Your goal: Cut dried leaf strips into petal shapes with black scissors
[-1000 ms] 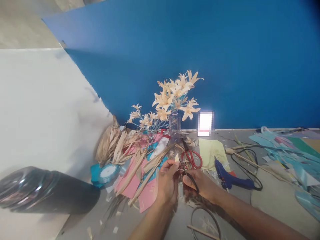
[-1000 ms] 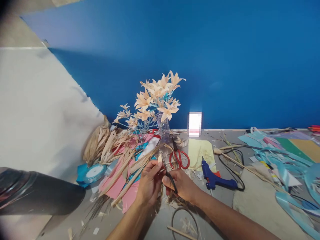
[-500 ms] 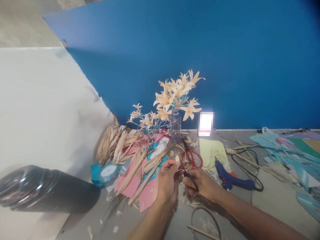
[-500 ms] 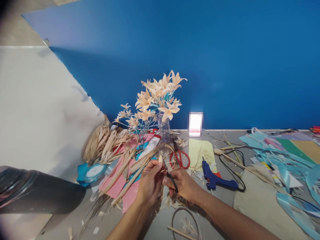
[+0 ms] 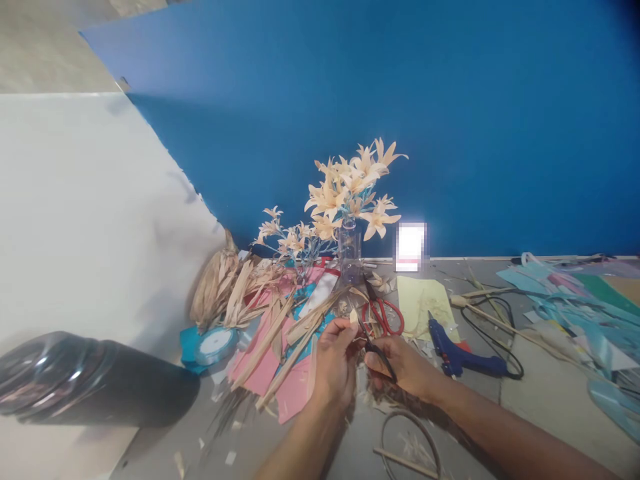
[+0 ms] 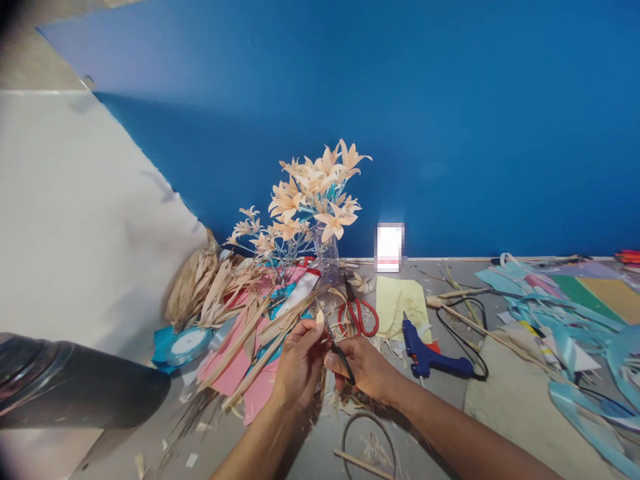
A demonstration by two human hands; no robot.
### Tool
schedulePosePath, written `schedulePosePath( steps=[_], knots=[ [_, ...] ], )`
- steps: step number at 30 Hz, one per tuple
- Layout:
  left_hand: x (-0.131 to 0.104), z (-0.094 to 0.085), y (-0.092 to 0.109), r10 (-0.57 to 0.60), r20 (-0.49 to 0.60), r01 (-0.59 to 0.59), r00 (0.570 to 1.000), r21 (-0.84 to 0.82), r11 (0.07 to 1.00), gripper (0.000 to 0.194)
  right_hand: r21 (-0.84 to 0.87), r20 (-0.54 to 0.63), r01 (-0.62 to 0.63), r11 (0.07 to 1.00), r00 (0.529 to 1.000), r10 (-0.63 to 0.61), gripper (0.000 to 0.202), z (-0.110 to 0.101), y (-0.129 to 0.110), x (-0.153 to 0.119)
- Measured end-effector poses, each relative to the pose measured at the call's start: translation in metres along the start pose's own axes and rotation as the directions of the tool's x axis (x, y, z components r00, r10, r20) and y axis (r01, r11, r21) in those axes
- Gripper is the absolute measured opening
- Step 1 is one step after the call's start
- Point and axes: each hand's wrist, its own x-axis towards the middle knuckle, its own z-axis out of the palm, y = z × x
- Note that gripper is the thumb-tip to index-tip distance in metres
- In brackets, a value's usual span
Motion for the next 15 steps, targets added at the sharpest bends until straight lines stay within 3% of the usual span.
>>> schedulePosePath(
  steps=[15],
  knots=[
    [0.0007, -0.0003, -0.0016, -0.003, 0.024, 0.003, 1.000, -0.026, 1.000, 0.022, 0.034, 0.001, 0.017, 0.999, 1.000, -0.017, 0.071, 0.0031, 0.0043, 0.0010]
  ],
)
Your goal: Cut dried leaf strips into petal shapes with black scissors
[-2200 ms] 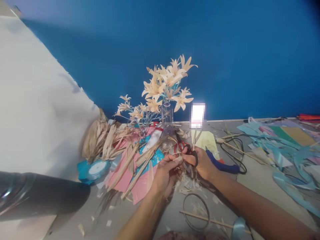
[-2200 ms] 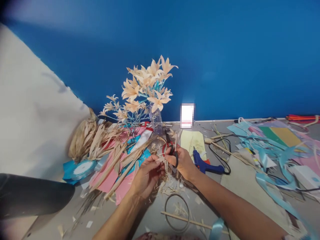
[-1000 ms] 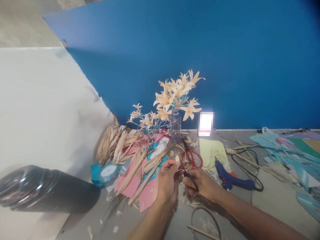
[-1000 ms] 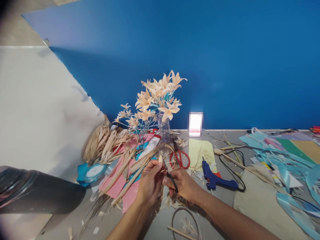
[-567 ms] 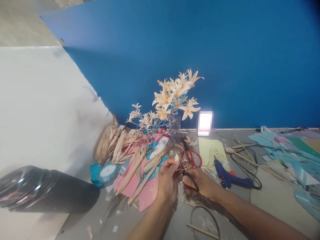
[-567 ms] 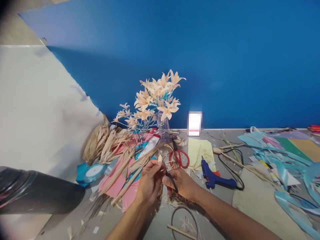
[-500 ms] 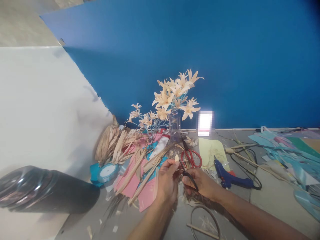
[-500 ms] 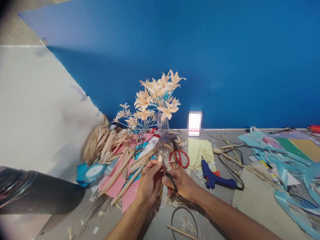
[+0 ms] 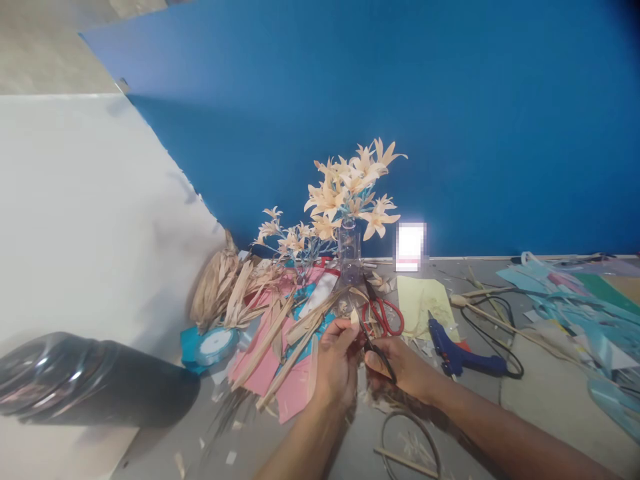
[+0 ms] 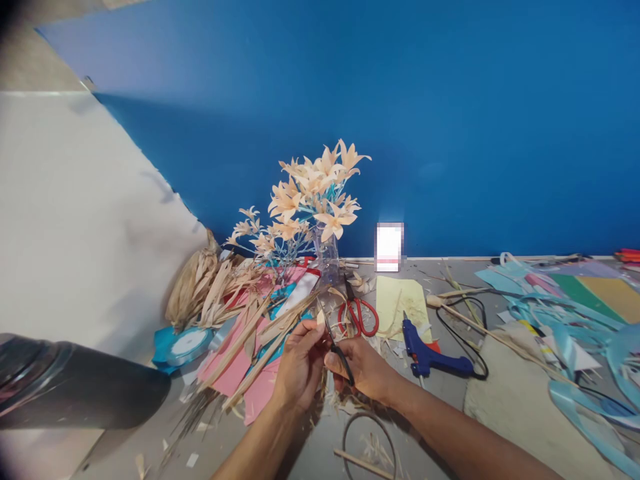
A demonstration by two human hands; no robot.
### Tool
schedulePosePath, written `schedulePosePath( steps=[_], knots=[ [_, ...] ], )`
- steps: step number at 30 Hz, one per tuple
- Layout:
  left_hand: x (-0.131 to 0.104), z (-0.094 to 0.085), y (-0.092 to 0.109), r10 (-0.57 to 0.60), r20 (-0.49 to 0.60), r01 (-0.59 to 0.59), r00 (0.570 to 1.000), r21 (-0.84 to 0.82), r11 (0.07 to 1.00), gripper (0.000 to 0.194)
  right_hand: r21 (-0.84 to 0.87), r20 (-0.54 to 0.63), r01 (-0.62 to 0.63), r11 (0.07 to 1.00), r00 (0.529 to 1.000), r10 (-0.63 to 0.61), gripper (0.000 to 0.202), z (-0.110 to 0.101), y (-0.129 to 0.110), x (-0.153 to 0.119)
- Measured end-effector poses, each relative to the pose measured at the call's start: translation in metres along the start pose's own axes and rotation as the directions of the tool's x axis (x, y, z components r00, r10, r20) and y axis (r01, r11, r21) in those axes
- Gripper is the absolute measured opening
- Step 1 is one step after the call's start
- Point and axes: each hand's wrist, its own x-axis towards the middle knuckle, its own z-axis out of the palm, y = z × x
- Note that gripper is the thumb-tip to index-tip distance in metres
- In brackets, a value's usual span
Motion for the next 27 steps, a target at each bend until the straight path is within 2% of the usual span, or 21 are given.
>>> schedulePosePath(
  steps=[5, 14, 18, 23, 27],
  knots=[
    [0.000, 0.001, 0.001, 0.002, -0.015, -0.002, 1.000, 0.011, 1.000, 0.024, -0.021, -0.003, -0.003, 1.000, 1.000, 0.003, 0.074, 0.001, -0.003, 0.000],
    [-0.003, 0.005, 0.005, -0.011, -0.032, 0.012, 0.999, 0.026, 1.000, 0.024, -0.013, -0.036, -0.011, 1.000, 0.999, 0.011, 0.063, -0.005, 0.012, 0.001],
    [-0.004, 0.004, 0.009, -0.019, -0.014, 0.021, 1.000, 0.091, 0.996, 0.021, 0.039, -0.084, -0.040, 0.998, 0.995, 0.043, 0.063, -0.007, 0.005, 0.002],
    [-0.002, 0.004, 0.013, 0.000, 0.008, -0.001, 1.000, 0.120, 0.993, 0.016, 0.141, -0.060, -0.013, 0.990, 0.998, 0.022, 0.065, -0.011, -0.010, 0.002],
    [-0.001, 0.002, 0.011, -0.070, 0.075, 0.055, 0.995, 0.177, 0.983, 0.012, 0.267, -0.267, 0.048, 0.963, 0.963, 0.026, 0.049, -0.017, -0.018, 0.003]
  ],
)
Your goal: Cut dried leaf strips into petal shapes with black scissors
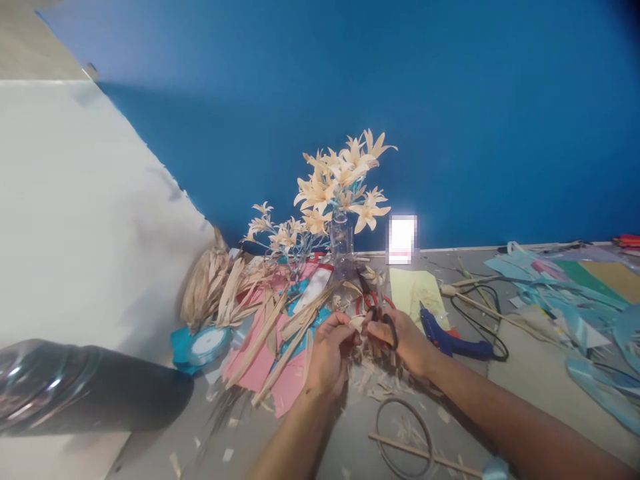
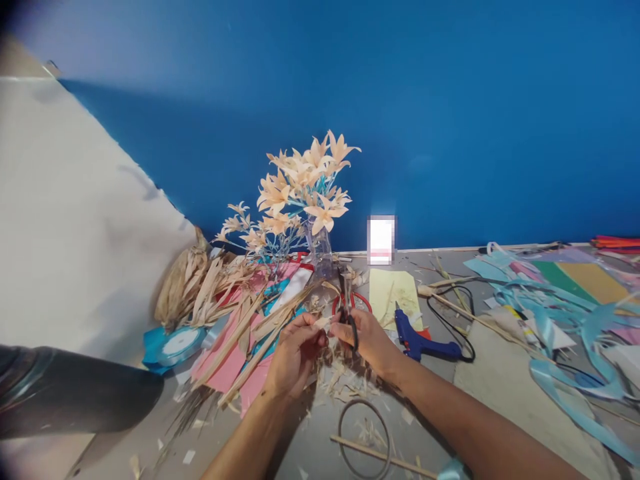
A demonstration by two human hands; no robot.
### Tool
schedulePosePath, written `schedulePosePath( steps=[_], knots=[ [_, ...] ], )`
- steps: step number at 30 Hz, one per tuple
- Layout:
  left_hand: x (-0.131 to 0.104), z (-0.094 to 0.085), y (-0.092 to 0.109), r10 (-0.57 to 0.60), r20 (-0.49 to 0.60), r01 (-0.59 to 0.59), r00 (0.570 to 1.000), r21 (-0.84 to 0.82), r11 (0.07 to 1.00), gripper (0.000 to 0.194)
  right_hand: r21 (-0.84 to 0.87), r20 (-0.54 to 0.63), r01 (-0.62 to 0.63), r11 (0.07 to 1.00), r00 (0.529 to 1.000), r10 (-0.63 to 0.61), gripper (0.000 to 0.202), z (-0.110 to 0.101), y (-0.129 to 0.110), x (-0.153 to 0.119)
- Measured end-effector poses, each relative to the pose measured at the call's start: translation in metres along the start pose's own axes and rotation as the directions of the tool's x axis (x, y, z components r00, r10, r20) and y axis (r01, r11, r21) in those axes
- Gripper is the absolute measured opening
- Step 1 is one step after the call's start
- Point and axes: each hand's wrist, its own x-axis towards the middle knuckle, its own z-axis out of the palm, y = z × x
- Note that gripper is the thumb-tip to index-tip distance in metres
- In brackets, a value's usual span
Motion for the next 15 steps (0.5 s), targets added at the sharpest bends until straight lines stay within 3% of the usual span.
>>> schedulePosePath(
  steps=[4, 9, 15],
  knots=[
    [-0.002, -0.001, -0.003, -0.004, 0.035, -0.001, 0.999, 0.153, 0.988, 0.013, 0.015, -0.099, 0.001, 1.000, 0.995, 0.000, 0.037, -0.005, -0.003, 0.002],
    [-0.007, 0.006, -0.003, -0.057, 0.147, 0.056, 0.988, 0.008, 0.998, 0.022, 0.140, -0.132, 0.048, 0.989, 0.991, -0.029, 0.034, -0.006, -0.001, 0.004],
    [-0.010, 0.012, -0.012, 0.049, 0.057, -0.052, 0.997, 0.061, 0.997, 0.022, 0.213, -0.116, 0.085, 0.973, 0.991, -0.061, 0.036, 0.001, 0.004, 0.003]
  ],
)
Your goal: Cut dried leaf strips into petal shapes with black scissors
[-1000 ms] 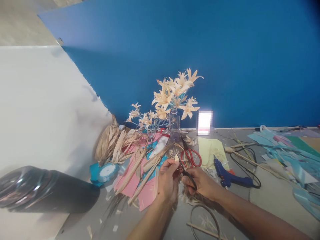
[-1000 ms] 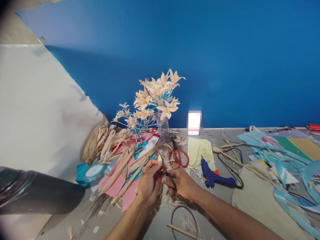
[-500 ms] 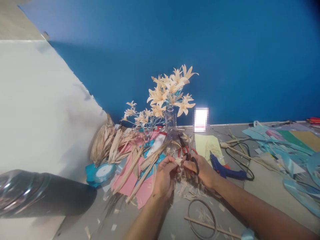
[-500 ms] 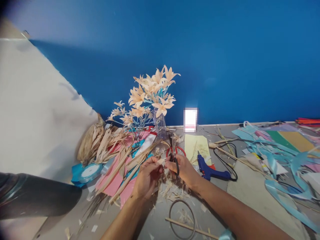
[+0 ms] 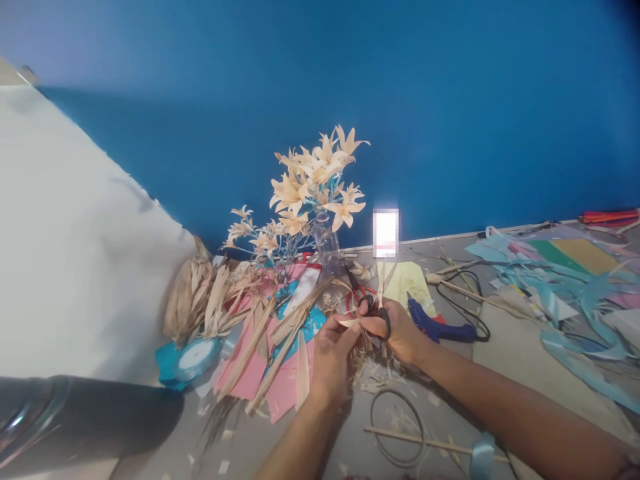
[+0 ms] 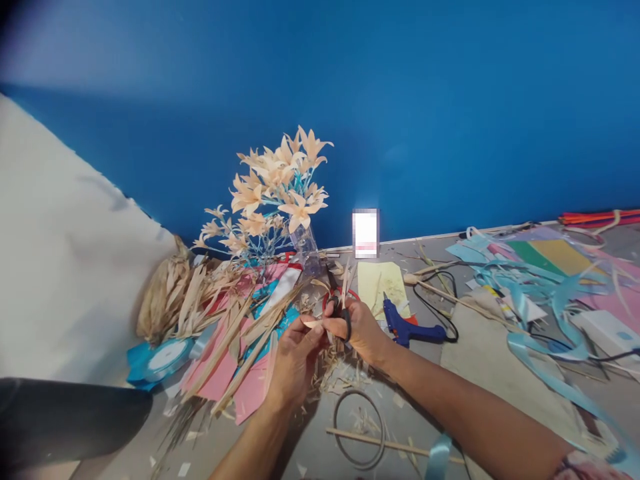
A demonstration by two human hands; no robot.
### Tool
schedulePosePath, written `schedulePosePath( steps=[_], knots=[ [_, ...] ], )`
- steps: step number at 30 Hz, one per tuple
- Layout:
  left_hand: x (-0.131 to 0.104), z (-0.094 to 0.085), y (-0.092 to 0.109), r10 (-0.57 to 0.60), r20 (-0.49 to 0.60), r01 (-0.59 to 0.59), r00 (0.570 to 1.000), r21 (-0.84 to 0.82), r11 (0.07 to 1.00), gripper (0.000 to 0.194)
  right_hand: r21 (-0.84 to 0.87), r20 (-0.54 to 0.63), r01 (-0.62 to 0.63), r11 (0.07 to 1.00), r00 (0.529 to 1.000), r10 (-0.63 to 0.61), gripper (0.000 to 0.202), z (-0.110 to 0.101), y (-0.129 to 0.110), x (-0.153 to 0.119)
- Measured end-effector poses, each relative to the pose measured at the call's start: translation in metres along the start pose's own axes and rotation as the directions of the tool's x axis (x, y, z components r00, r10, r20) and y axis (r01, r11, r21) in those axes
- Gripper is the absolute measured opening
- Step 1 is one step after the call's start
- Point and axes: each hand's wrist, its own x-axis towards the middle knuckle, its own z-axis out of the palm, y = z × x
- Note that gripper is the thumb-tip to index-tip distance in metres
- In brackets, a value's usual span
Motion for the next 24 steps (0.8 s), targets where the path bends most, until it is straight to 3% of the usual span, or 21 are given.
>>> schedulePosePath(
  steps=[5, 10, 15, 19, 24],
  knots=[
    [0.002, -0.008, -0.004, 0.062, -0.025, -0.059, 0.998, 0.105, 0.993, 0.017, -0.050, 0.067, 0.002, 0.999, 0.998, 0.001, 0.034, 0.000, -0.003, -0.003],
    [-0.001, -0.006, -0.003, 0.086, -0.024, -0.083, 0.996, 0.108, 0.991, 0.023, -0.064, 0.162, 0.012, 0.998, 0.987, -0.001, 0.035, -0.001, -0.005, -0.003],
    [-0.003, 0.002, -0.004, 0.153, -0.006, -0.152, 0.988, 0.107, 0.983, 0.024, 0.088, 0.104, -0.044, 0.995, 0.994, 0.034, 0.044, 0.005, -0.005, 0.000],
    [-0.001, 0.002, -0.008, 0.224, -0.027, -0.212, 0.974, 0.223, 0.951, 0.019, 0.040, 0.089, -0.019, 0.999, 0.996, 0.015, 0.045, 0.006, -0.004, 0.002],
    [0.001, 0.000, -0.012, 0.215, -0.063, -0.197, 0.975, 0.217, 0.956, 0.023, 0.038, 0.097, 0.035, 0.999, 0.995, -0.038, 0.040, 0.002, 0.005, 0.004]
  ],
)
